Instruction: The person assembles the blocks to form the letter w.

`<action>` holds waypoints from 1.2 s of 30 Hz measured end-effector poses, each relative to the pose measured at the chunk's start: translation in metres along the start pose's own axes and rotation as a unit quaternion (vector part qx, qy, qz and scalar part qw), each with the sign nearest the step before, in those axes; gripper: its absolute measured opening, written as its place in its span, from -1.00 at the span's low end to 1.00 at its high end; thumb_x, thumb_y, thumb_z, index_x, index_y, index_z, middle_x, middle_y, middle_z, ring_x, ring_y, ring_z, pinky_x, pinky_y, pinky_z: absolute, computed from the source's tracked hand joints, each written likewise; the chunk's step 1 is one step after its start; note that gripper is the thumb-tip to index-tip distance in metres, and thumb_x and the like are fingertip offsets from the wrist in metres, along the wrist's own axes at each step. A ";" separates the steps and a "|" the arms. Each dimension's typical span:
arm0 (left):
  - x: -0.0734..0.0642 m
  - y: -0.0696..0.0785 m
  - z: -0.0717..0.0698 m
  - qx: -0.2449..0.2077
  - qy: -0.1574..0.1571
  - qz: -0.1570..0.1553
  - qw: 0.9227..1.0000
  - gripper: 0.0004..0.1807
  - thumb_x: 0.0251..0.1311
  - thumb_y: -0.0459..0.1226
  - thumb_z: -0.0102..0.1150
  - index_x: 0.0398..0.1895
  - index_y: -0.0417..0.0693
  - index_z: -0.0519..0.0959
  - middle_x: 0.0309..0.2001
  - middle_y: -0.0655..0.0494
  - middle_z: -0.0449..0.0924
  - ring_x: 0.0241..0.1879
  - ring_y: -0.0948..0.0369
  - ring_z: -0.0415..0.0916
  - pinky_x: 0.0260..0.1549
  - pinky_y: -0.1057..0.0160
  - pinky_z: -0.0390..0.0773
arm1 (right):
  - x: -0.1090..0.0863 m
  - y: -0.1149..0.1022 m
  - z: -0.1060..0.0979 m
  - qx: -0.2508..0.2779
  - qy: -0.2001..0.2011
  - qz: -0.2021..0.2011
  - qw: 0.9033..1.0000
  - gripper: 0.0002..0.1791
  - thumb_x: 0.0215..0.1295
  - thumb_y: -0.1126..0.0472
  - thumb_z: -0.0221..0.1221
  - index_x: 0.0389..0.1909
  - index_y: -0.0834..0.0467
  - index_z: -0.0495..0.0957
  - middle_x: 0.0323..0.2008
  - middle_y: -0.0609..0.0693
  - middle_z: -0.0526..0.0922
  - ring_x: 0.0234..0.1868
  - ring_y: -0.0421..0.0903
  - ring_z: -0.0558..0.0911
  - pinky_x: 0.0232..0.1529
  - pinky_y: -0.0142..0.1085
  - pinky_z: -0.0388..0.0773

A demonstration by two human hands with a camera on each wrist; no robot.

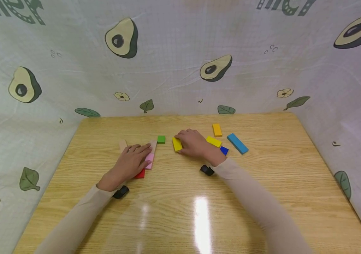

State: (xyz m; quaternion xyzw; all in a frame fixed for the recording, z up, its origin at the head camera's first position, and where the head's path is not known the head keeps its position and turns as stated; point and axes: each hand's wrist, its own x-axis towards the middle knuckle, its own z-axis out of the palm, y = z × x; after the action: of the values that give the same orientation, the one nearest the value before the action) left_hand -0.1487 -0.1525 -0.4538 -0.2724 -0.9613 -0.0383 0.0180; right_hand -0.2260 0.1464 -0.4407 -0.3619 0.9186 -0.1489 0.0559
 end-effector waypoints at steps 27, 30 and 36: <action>0.003 -0.003 0.001 0.011 -0.028 0.001 1.000 -0.40 0.58 -0.01 0.13 0.54 -0.09 0.45 0.56 -0.02 0.37 0.46 -0.10 0.36 0.45 -0.17 0.30 | 0.011 -0.017 0.017 0.017 -0.011 -0.007 1.000 -0.34 0.39 0.06 0.42 0.43 0.23 0.52 0.34 0.14 0.59 0.34 0.14 0.52 0.42 0.07 0.41; 0.003 -0.004 0.001 0.008 -0.027 0.001 1.000 -0.40 0.58 -0.01 0.12 0.54 -0.09 0.45 0.56 -0.01 0.36 0.46 -0.10 0.36 0.46 -0.17 0.30 | 0.012 -0.017 0.019 0.015 -0.011 -0.010 1.000 -0.35 0.41 0.06 0.41 0.42 0.22 0.52 0.34 0.14 0.59 0.35 0.14 0.52 0.42 0.08 0.41; 0.004 -0.004 0.001 0.002 -0.029 0.001 1.000 -0.41 0.57 -0.02 0.14 0.53 -0.10 0.45 0.56 -0.03 0.36 0.46 -0.11 0.36 0.45 -0.19 0.29 | 0.013 -0.017 0.021 0.015 -0.004 -0.011 1.000 -0.36 0.41 0.06 0.40 0.42 0.23 0.52 0.34 0.15 0.59 0.35 0.15 0.52 0.41 0.10 0.42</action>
State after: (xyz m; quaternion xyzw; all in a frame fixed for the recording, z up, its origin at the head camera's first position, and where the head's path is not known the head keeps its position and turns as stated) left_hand -0.1542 -0.1538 -0.4546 -0.2744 -0.9611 -0.0286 -0.0091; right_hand -0.2202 0.1208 -0.4555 -0.3715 0.9121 -0.1616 0.0634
